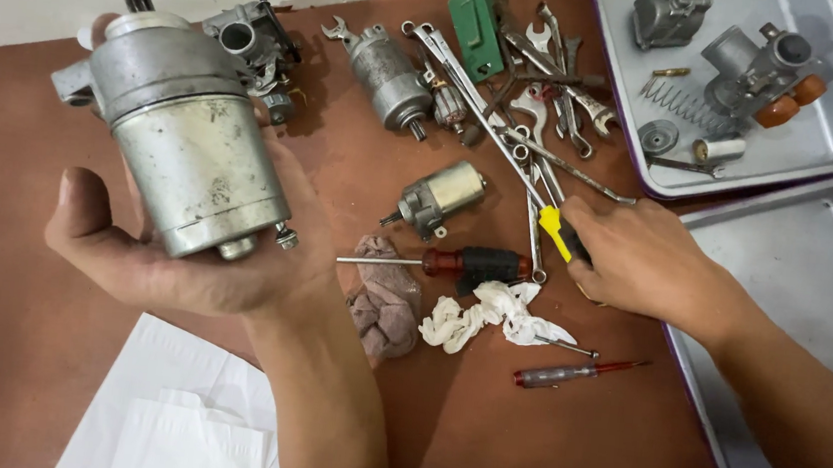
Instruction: The person holds a cylindrical metal motor and rotates it to inspect the exterior. They use a small metal tool to probe the motor's shaft and body, then wipe the surface with a cloth. The person continues to manipulate the motor, turning it over and checking different sides.
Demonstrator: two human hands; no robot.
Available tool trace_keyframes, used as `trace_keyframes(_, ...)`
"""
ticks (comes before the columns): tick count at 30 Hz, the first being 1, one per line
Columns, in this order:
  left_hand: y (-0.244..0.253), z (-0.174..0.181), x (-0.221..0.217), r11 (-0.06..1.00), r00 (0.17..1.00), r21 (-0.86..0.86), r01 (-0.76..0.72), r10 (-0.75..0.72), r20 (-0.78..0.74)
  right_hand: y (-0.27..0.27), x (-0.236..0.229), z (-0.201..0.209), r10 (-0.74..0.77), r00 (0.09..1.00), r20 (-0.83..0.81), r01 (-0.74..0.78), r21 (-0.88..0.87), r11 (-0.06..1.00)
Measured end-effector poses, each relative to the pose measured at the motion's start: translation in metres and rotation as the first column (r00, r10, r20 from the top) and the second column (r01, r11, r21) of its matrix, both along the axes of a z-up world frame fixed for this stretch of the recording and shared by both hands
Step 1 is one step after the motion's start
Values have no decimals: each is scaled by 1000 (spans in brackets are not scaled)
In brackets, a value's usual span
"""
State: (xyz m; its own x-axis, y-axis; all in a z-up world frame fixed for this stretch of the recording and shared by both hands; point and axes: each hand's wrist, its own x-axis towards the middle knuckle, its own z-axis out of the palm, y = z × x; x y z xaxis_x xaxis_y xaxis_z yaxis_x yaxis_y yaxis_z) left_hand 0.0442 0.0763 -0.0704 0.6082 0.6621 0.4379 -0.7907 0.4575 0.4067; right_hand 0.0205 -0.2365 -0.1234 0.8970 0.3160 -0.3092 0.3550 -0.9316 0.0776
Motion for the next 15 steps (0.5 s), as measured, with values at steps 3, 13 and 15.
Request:
trace_keyframes(3,-3,17,-4,950,982,-258,176,-188,-22,10,-4,5,39,990,-132,-20,140,990)
trace_keyframes(13,-1,2,2,997,996,61,54,-58,66,16,-38,2,211,976,55,-218,287,933)
trace_keyframes(15,1,5,2,979,994,-201,-23,0,-113,16,-37,0,187,982,36,-190,263,946)
